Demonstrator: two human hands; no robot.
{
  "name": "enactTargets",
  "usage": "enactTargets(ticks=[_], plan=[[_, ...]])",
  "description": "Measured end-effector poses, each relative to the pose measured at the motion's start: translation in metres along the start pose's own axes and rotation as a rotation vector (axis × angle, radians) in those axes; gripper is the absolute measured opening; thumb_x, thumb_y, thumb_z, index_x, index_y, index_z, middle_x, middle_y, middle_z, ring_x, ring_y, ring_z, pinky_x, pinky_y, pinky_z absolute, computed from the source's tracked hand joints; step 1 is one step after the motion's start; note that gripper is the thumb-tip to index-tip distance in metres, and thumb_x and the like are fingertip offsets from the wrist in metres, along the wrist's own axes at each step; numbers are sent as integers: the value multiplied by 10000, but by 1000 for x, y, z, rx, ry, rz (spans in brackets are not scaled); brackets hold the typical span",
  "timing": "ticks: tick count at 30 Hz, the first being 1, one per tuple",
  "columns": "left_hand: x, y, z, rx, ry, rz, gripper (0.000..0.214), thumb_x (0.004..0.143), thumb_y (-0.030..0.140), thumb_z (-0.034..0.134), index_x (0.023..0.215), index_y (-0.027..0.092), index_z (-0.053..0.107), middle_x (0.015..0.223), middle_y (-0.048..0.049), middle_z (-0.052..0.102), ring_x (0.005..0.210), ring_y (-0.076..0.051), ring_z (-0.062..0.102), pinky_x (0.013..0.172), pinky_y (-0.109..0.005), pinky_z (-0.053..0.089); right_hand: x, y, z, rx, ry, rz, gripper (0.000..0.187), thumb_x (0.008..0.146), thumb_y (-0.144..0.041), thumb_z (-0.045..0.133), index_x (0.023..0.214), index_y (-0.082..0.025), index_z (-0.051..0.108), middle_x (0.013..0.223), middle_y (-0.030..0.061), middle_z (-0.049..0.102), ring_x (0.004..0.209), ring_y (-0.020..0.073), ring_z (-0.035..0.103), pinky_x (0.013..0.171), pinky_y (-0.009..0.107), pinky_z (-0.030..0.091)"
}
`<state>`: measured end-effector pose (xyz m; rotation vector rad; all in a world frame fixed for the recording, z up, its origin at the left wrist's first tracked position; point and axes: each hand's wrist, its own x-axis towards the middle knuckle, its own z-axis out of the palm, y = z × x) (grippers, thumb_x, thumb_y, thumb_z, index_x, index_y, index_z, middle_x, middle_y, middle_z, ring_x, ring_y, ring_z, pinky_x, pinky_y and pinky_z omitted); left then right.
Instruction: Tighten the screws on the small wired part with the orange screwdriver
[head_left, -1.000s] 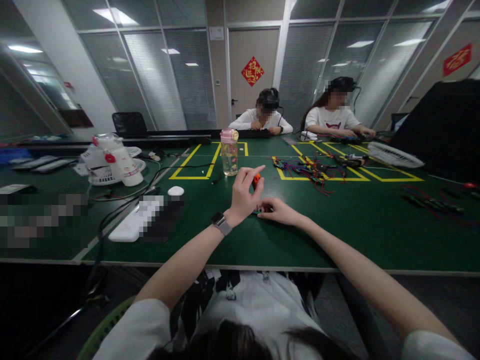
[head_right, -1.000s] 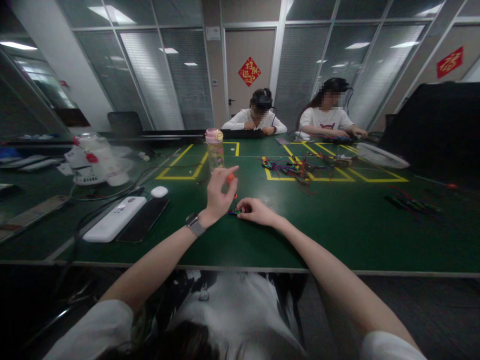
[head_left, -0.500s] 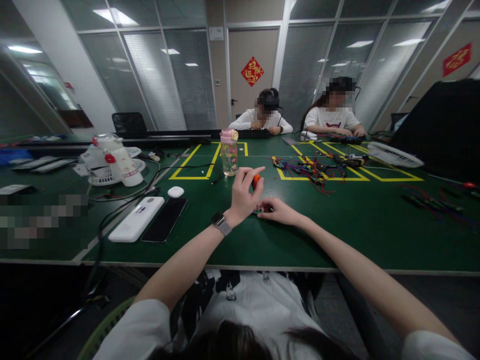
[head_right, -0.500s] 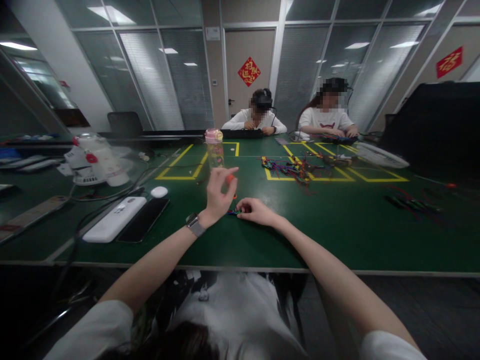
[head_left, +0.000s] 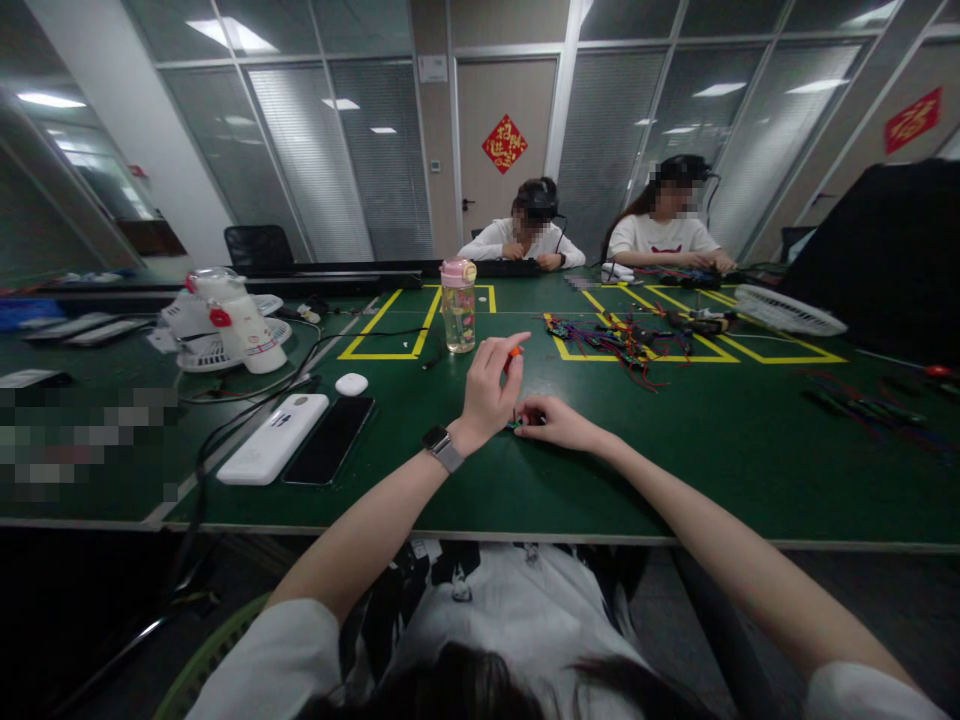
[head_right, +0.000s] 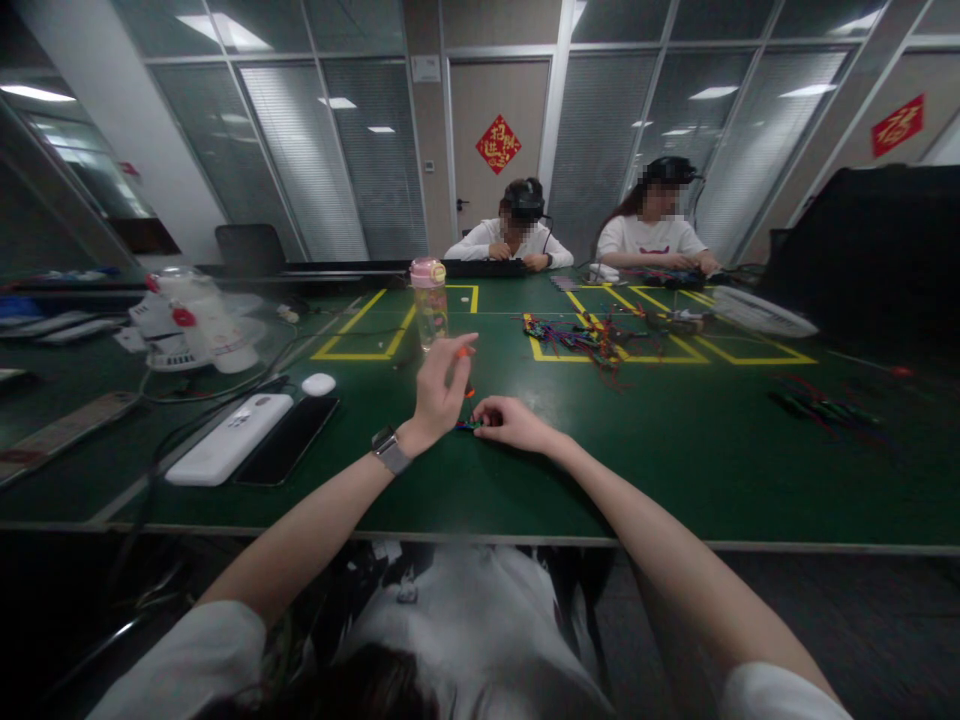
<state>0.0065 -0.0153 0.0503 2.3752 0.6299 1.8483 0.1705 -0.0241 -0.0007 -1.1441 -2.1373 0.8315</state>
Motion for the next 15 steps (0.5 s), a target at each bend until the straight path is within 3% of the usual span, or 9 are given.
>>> enactTargets(ticks=[15], plan=[[-1, 2, 2, -7, -11, 1, 313, 987, 237, 342, 1244, 174, 510, 1032, -75, 613, 944, -164, 558, 852, -317, 457, -1, -1, -1, -14, 2, -8, 164, 742, -293, 650, 797, -147, 599, 668, -24, 512, 614, 124, 461, 592, 252, 381]])
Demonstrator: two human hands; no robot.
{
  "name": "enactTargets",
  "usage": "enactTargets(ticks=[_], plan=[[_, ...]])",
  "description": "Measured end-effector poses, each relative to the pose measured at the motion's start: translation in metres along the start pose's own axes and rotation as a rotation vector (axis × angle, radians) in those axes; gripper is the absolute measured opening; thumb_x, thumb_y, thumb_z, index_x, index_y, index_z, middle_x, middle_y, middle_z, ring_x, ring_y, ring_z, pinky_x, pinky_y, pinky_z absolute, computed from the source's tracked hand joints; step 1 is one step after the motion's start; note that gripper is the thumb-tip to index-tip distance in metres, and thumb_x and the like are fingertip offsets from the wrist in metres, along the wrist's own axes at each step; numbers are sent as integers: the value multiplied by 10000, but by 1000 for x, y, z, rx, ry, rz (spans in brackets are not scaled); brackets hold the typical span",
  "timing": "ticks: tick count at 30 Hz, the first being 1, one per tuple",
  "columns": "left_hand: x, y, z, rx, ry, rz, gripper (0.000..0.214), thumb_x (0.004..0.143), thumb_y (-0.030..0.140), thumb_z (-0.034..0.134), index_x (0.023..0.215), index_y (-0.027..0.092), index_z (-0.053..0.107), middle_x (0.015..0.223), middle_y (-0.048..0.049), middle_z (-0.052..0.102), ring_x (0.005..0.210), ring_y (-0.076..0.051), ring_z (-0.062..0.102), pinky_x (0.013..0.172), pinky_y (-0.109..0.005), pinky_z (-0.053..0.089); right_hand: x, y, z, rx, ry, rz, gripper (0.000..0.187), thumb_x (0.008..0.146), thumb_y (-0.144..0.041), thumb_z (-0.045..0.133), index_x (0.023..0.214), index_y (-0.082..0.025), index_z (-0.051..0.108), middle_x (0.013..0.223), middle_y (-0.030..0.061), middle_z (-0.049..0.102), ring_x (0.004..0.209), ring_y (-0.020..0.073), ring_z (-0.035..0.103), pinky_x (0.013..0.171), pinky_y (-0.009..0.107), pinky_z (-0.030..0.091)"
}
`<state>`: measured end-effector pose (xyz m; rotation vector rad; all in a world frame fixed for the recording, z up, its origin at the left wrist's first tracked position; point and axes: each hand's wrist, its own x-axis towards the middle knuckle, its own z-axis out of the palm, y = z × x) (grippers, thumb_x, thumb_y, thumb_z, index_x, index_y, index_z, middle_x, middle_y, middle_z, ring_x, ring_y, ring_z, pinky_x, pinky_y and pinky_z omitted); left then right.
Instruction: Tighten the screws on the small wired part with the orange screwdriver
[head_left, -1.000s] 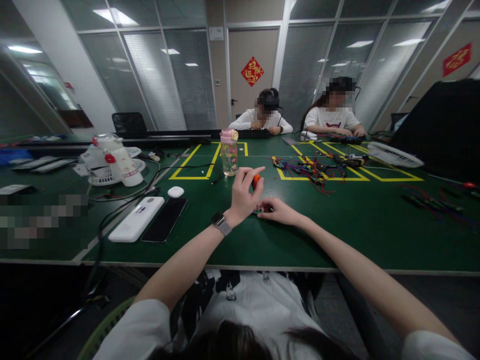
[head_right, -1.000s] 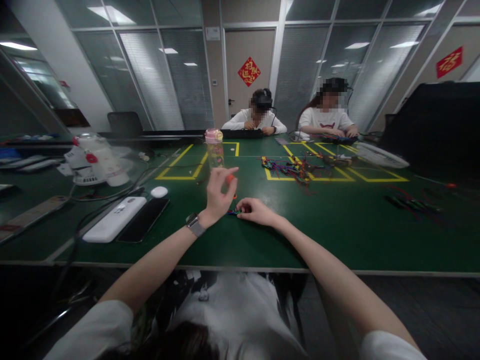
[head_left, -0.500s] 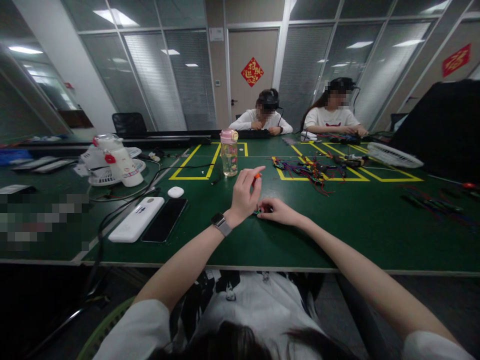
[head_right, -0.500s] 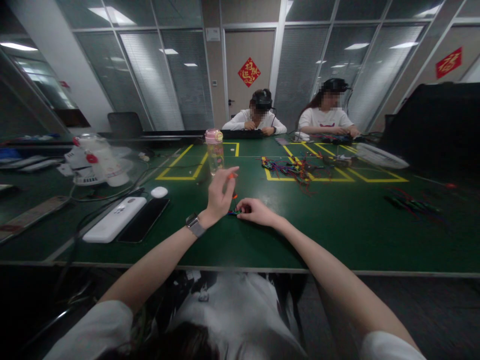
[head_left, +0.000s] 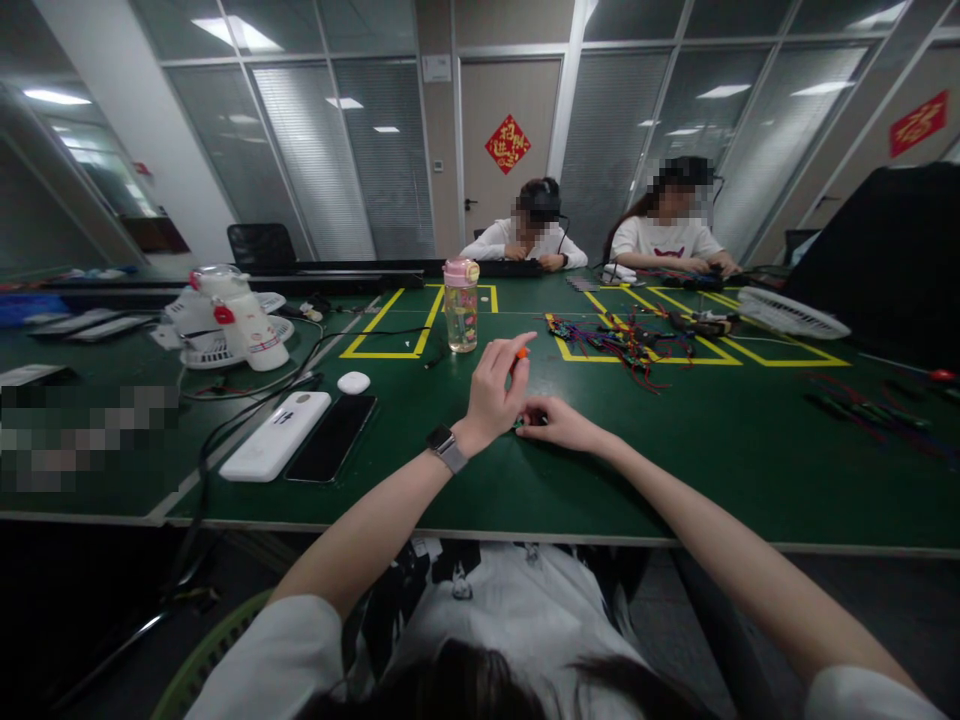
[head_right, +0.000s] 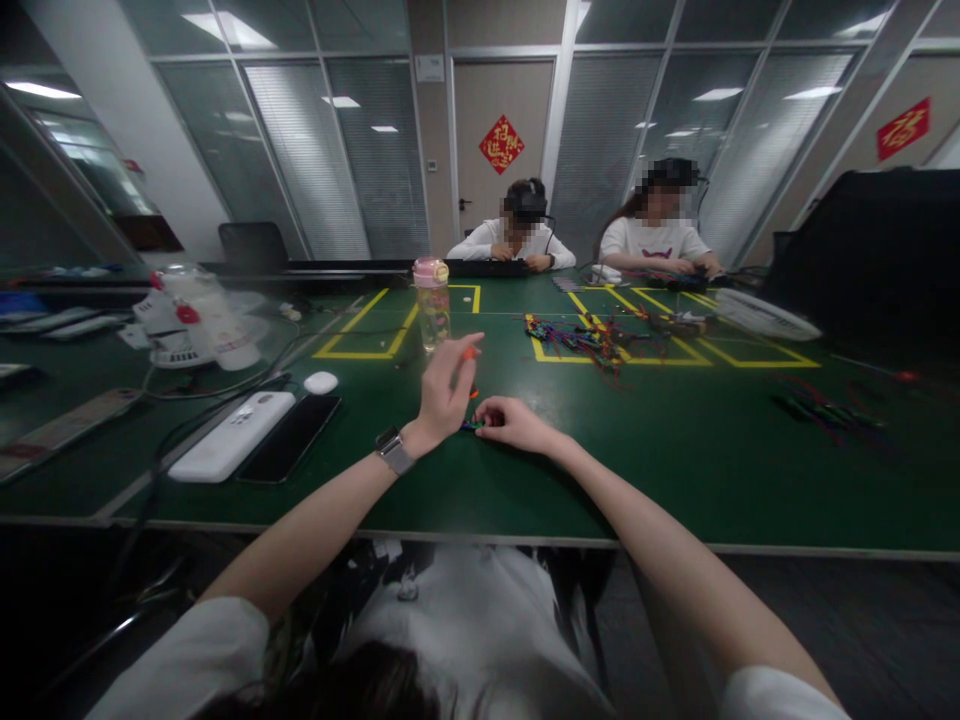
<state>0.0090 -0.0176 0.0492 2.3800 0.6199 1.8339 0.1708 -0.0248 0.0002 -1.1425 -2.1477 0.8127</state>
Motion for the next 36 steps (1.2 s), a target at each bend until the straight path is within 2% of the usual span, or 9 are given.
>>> enactTargets(ticks=[5, 12, 15, 19, 21, 29, 36], plan=[[1, -1, -1, -32, 18, 19, 335, 997, 206, 296, 1266, 179, 494, 1058, -73, 617, 989, -156, 569, 878, -321, 461, 0, 1, 0, 18, -10, 2, 173, 750, -280, 649, 855, -149, 605, 684, -19, 528, 619, 126, 471, 593, 252, 387], [-1, -3, 1, 79, 60, 18, 242, 944, 317, 500, 1139, 195, 575, 909, -34, 558, 850, -148, 534, 770, -291, 470, 0, -1, 0, 9, -1, 3, 141, 748, -256, 650, 829, -150, 603, 673, -24, 517, 616, 126, 473, 587, 248, 384], [-1, -1, -1, 72, 46, 15, 257, 966, 301, 436, 1153, 196, 578, 940, -45, 534, 874, -149, 535, 781, -289, 473, 0, 0, 1, 12, 0, -6, 140, 747, -263, 646, 815, -150, 599, 669, -25, 516, 610, 125, 470, 586, 247, 378], [0, 1, -2, 24, -2, 12, 327, 989, 205, 316, 1253, 179, 506, 1088, -80, 569, 1023, -162, 543, 899, -314, 459, 0, -1, 1, 2, -2, -8, 146, 745, -270, 647, 813, -150, 601, 671, -25, 522, 609, 123, 471, 586, 245, 379], [1, 0, -1, 13, 2, 14, 322, 984, 190, 331, 1262, 172, 492, 1101, -82, 580, 1030, -161, 546, 912, -318, 453, 0, -2, 1, -2, -1, -2, 148, 743, -268, 648, 814, -147, 602, 674, -23, 522, 611, 123, 472, 590, 247, 381], [1, -3, 0, 73, 52, 6, 228, 945, 260, 483, 1146, 193, 566, 919, -36, 531, 863, -146, 518, 788, -285, 459, 0, -2, 0, 9, 3, 11, 135, 747, -250, 651, 819, -145, 606, 678, -23, 519, 618, 122, 471, 593, 244, 387], [0, -2, -1, 58, -1, -4, 281, 970, 243, 390, 1215, 194, 518, 1006, -60, 533, 941, -163, 521, 829, -303, 457, 0, -3, 0, 0, -2, 5, 140, 746, -249, 654, 826, -144, 608, 671, -24, 521, 611, 121, 471, 582, 241, 390]])
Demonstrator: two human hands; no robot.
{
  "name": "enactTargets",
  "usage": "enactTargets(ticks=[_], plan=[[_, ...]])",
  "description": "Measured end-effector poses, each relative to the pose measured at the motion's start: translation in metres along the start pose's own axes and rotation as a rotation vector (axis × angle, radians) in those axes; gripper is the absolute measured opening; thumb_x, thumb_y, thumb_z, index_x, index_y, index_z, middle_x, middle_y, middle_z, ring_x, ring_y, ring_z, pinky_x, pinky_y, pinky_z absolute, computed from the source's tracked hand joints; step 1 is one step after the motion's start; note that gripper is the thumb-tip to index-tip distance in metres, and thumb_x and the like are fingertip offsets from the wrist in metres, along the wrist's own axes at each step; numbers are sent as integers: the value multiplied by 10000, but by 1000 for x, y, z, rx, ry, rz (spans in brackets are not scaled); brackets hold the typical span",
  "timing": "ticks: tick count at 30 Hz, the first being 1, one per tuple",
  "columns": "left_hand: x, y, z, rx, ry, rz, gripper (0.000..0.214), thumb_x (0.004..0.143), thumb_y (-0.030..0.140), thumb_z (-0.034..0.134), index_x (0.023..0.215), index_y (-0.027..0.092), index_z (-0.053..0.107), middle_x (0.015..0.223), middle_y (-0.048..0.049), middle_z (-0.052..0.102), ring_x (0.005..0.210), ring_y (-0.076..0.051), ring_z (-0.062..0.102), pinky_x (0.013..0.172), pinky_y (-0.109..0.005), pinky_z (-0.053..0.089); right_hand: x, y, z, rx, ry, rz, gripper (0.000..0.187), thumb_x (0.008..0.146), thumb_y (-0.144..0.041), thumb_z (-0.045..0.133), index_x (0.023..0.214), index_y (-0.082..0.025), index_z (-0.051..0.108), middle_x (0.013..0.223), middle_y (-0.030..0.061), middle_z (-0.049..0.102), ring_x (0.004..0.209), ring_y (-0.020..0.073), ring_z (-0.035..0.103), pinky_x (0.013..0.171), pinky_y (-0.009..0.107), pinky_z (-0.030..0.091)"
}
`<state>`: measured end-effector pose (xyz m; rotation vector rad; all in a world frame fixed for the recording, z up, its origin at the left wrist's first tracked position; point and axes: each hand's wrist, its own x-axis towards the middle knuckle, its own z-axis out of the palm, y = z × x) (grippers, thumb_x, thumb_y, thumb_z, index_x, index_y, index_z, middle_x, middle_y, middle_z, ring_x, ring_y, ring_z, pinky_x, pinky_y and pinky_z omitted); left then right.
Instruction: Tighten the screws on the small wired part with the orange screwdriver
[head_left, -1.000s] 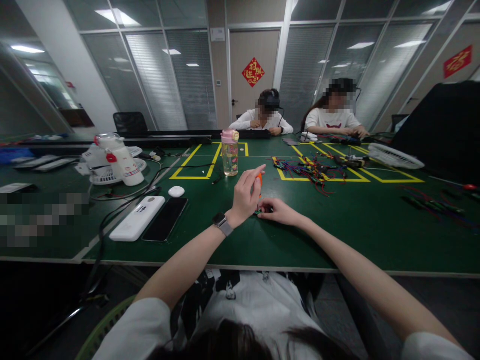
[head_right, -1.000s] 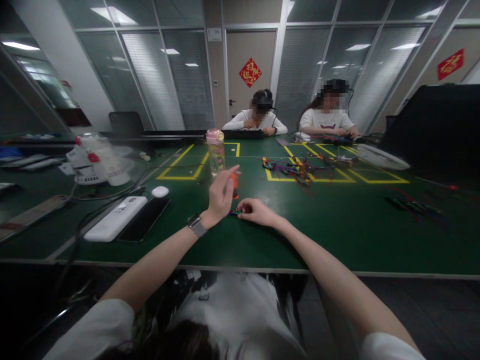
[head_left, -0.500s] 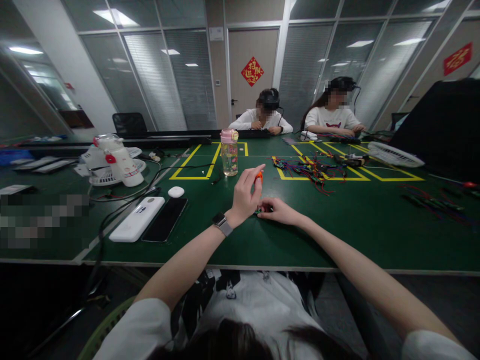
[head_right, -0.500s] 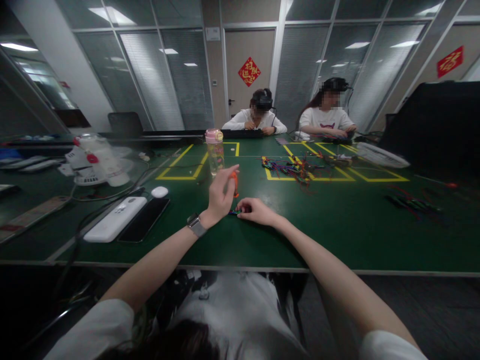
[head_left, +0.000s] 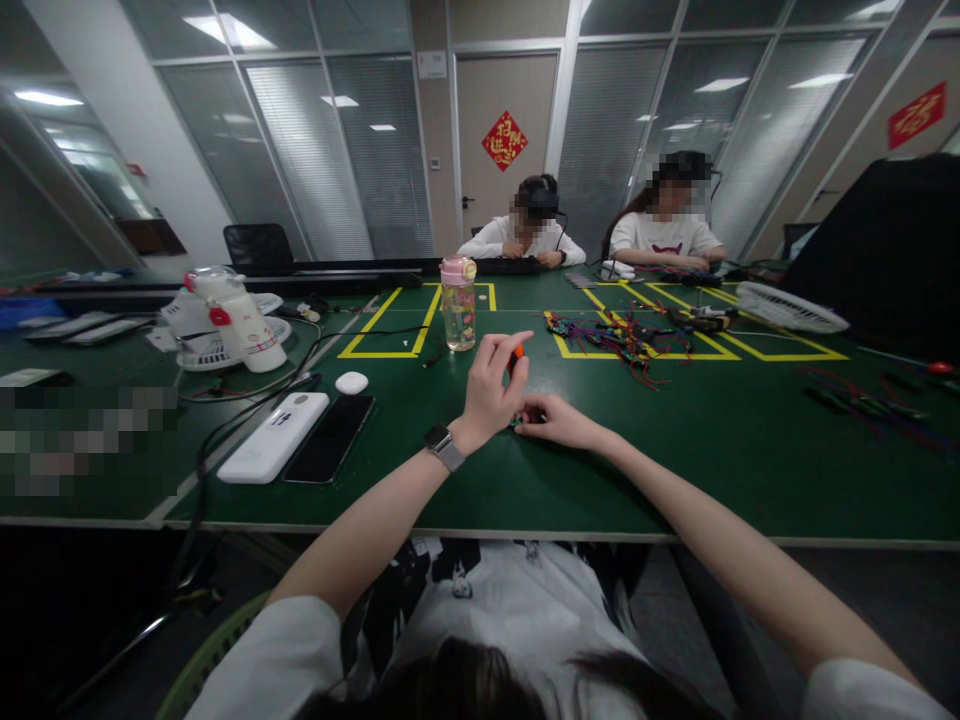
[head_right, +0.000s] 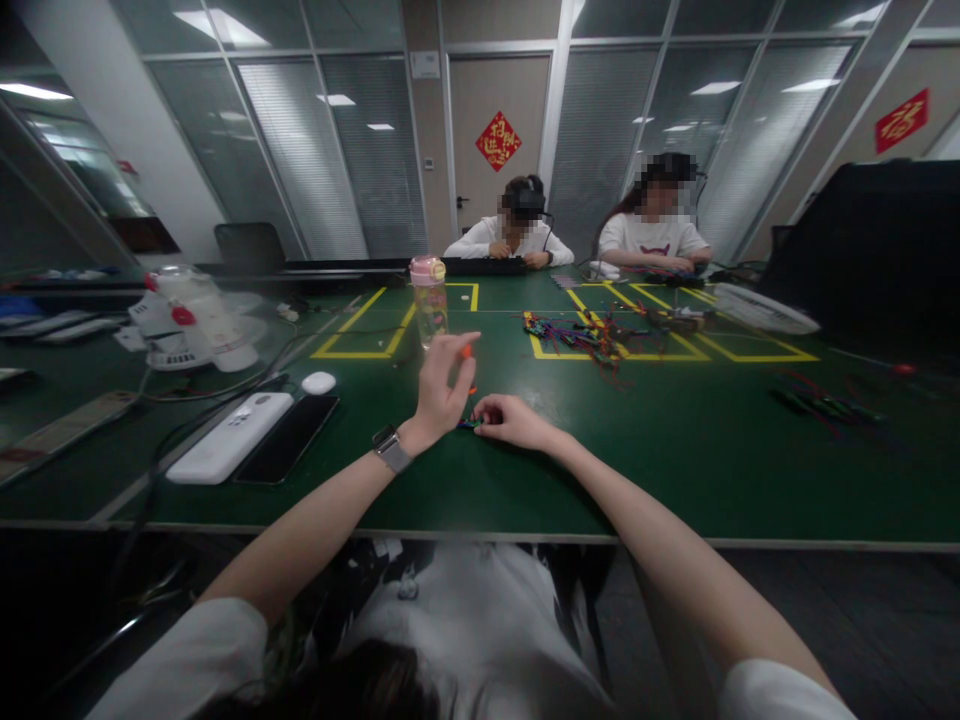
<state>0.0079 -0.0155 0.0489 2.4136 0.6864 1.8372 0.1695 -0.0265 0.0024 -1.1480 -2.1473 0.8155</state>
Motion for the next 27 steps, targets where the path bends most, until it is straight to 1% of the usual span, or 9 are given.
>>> enactTargets(ticks=[5, 21, 27], plan=[[0, -1, 0, -18, -34, -10, 315, 976, 240, 366, 1263, 180, 483, 1037, -69, 547, 968, -169, 524, 865, -312, 451, 0, 0, 0, -5, 5, 1, 148, 743, -260, 652, 824, -145, 605, 675, -20, 526, 612, 124, 472, 583, 244, 389], [-1, 1, 1, -20, -65, -23, 326, 982, 244, 359, 1284, 186, 469, 1044, -70, 570, 969, -175, 527, 879, -321, 441, 0, -2, -1, -5, 2, -8, 147, 743, -281, 644, 797, -152, 597, 658, -26, 507, 602, 123, 458, 580, 248, 380], [0, 1, -1, -32, -63, -32, 346, 995, 232, 310, 1300, 174, 463, 1048, -79, 573, 972, -172, 532, 878, -315, 443, 0, 0, 0, 9, -4, -4, 153, 739, -278, 645, 799, -150, 588, 672, -25, 503, 609, 124, 466, 585, 250, 373]])
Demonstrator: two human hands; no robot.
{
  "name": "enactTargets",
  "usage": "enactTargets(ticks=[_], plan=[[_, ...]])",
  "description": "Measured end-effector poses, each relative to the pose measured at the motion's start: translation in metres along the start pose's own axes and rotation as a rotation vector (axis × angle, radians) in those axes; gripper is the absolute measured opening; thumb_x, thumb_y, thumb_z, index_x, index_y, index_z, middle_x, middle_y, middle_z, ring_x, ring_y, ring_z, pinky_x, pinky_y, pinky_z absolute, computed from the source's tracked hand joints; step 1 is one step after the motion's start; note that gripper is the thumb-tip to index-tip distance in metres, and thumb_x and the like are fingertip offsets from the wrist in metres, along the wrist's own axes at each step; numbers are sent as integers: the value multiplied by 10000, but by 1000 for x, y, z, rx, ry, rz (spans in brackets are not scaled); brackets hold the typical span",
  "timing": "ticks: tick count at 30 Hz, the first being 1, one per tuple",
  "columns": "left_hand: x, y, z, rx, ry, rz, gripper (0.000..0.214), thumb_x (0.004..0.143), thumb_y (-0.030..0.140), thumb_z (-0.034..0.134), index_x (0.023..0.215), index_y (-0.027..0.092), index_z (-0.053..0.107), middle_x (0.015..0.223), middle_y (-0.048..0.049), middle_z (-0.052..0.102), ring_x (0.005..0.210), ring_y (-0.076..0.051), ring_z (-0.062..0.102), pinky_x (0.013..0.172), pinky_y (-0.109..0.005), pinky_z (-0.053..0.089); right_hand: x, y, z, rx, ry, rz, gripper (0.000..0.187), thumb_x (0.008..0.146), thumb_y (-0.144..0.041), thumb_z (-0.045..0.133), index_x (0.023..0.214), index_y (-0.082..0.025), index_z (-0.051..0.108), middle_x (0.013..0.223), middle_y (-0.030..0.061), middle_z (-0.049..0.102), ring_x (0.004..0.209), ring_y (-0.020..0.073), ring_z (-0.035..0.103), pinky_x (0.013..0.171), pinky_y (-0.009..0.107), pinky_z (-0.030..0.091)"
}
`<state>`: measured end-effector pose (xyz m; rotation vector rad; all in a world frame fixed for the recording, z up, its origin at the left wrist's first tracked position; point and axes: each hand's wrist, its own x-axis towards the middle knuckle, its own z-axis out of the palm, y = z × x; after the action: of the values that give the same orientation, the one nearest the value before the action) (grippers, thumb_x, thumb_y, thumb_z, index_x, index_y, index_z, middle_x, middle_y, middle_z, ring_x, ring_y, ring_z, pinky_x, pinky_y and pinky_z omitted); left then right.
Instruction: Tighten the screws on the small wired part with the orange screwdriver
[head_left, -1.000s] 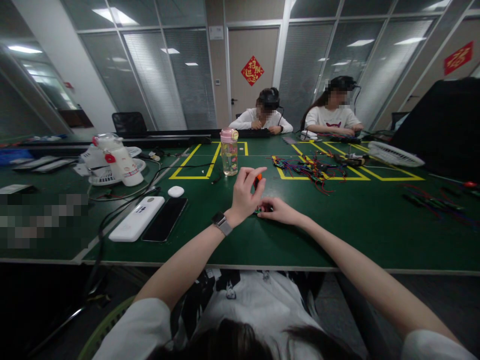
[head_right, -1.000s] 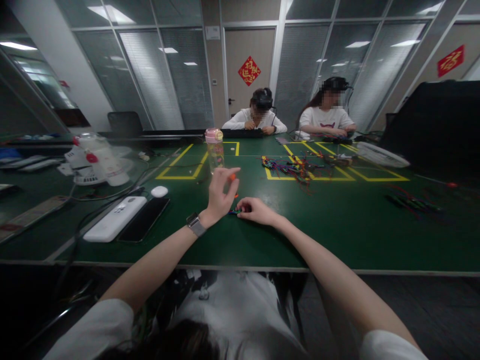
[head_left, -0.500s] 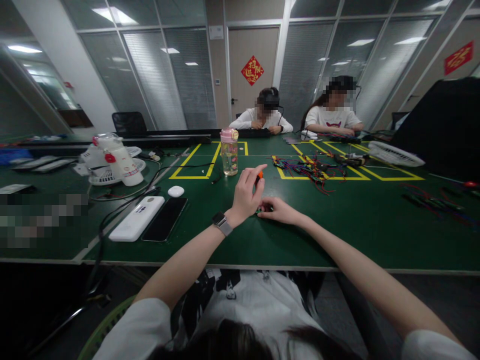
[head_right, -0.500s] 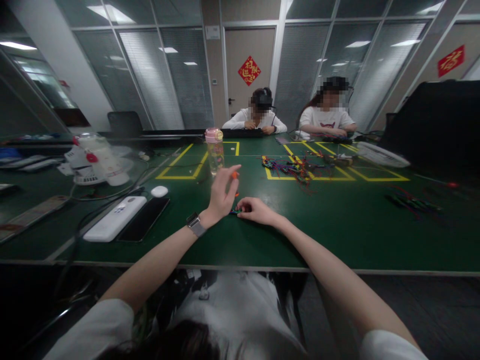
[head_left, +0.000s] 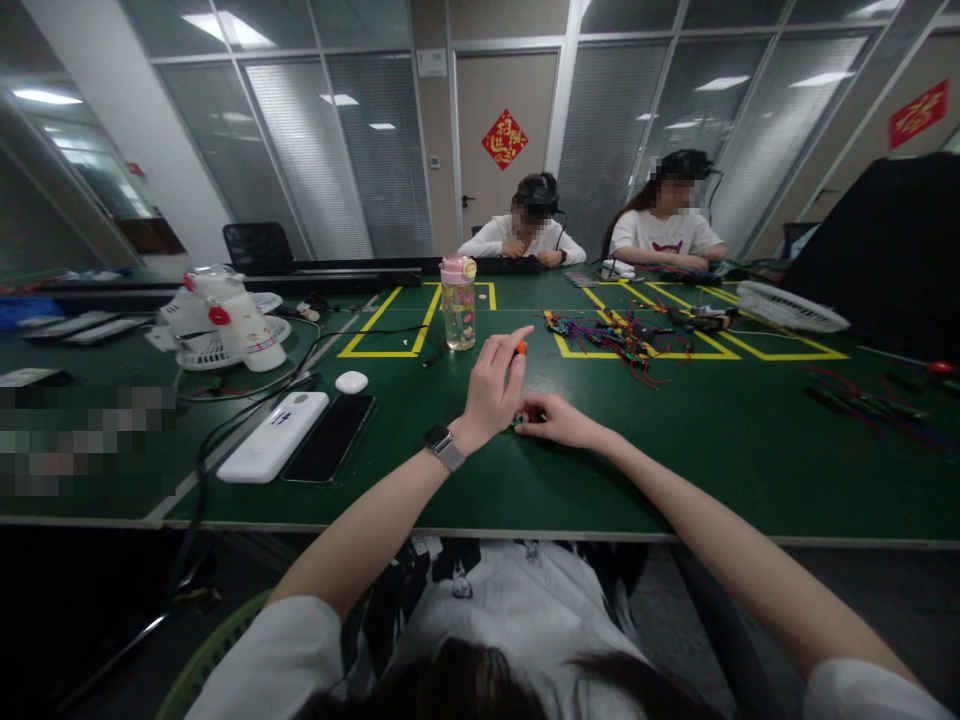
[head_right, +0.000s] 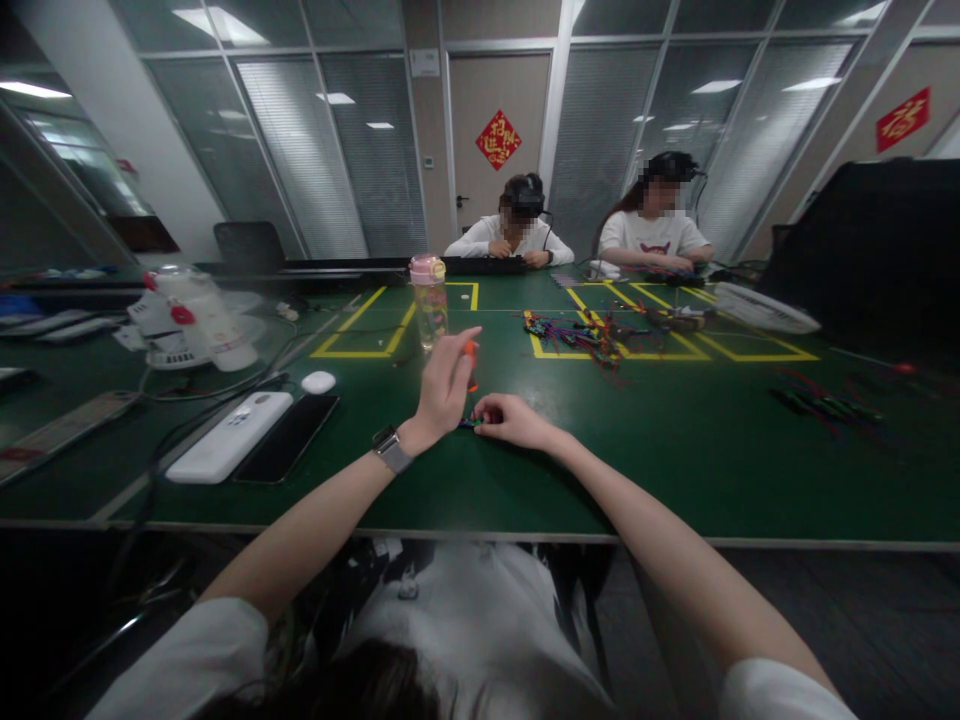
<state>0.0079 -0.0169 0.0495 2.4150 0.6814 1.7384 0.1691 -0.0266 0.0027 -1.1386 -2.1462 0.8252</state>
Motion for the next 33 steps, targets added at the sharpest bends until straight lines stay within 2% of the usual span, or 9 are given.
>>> enactTargets(ticks=[3, 14, 33], plan=[[0, 0, 0, 9, 0, 5, 350, 997, 227, 303, 1308, 179, 455, 1058, -79, 578, 974, -170, 538, 875, -312, 447, 0, -1, 0, 0, 0, 1, 147, 740, -276, 644, 795, -152, 587, 667, -26, 501, 609, 125, 466, 584, 249, 372], [0, -2, 3, 35, 34, 33, 327, 962, 255, 455, 1282, 191, 477, 1056, -62, 584, 974, -167, 539, 897, -319, 446, 0, -1, 0, -27, 11, 15, 140, 738, -252, 654, 803, -146, 591, 655, -32, 500, 589, 116, 445, 564, 238, 360], [-1, 0, 1, 13, -17, 4, 322, 978, 236, 382, 1284, 187, 471, 1050, -74, 567, 968, -175, 524, 876, -316, 442, 0, -1, 0, -17, 1, 6, 136, 742, -261, 642, 793, -150, 581, 669, -27, 500, 602, 119, 445, 570, 244, 355]])
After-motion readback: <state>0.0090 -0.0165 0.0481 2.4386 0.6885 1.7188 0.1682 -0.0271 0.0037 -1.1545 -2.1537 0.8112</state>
